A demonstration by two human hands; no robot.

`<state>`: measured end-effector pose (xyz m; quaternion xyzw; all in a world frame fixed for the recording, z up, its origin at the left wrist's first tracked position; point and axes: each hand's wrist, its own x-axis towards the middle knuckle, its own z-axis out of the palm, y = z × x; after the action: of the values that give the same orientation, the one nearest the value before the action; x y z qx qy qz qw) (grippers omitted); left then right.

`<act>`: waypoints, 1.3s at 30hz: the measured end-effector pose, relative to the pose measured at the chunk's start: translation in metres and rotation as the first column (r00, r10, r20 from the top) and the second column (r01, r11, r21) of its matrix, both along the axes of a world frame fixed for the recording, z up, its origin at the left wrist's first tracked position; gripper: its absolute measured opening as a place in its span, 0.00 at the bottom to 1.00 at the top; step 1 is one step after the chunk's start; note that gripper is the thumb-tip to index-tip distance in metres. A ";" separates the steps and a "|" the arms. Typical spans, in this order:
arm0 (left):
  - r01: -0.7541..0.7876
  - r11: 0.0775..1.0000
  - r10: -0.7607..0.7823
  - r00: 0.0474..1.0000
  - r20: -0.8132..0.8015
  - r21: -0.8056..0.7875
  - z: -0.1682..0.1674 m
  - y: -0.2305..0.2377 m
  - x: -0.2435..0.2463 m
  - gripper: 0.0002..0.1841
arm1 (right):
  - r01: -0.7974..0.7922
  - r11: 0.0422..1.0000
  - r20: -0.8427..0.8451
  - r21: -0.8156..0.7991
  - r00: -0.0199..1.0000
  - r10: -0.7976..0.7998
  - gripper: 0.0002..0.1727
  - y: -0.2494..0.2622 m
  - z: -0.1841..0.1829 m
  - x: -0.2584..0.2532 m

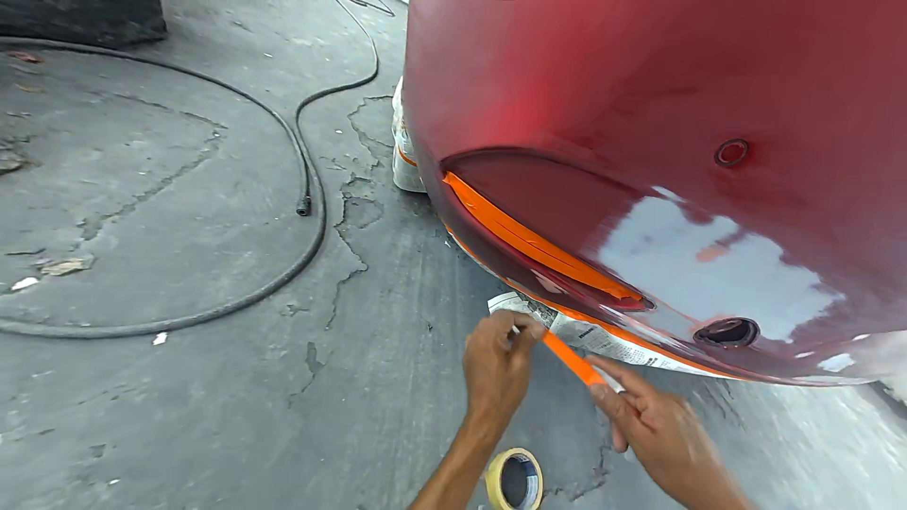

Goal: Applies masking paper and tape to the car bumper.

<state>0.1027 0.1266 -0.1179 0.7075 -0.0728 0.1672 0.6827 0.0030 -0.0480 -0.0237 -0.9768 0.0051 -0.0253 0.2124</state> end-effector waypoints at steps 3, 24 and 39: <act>-0.175 0.982 0.181 0.981 0.074 -0.076 0.023 0.032 0.033 0.05 | 0.062 0.982 0.017 -0.178 0.998 -0.060 0.30 0.013 0.029 0.016; -0.444 0.876 0.473 0.868 0.155 -0.188 0.051 0.050 0.132 0.05 | 0.287 0.909 0.222 -0.303 0.949 -0.226 0.21 0.064 0.055 0.065; -0.228 0.753 0.009 0.942 -0.336 -0.618 0.073 0.067 0.133 0.23 | 0.172 0.984 0.163 -0.044 0.973 -0.163 0.20 0.047 0.040 0.061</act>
<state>0.2355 0.1935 -0.0444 0.4479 0.1439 0.1117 0.8754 0.0645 -0.0006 0.0165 -0.9735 0.0700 -0.1209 0.1810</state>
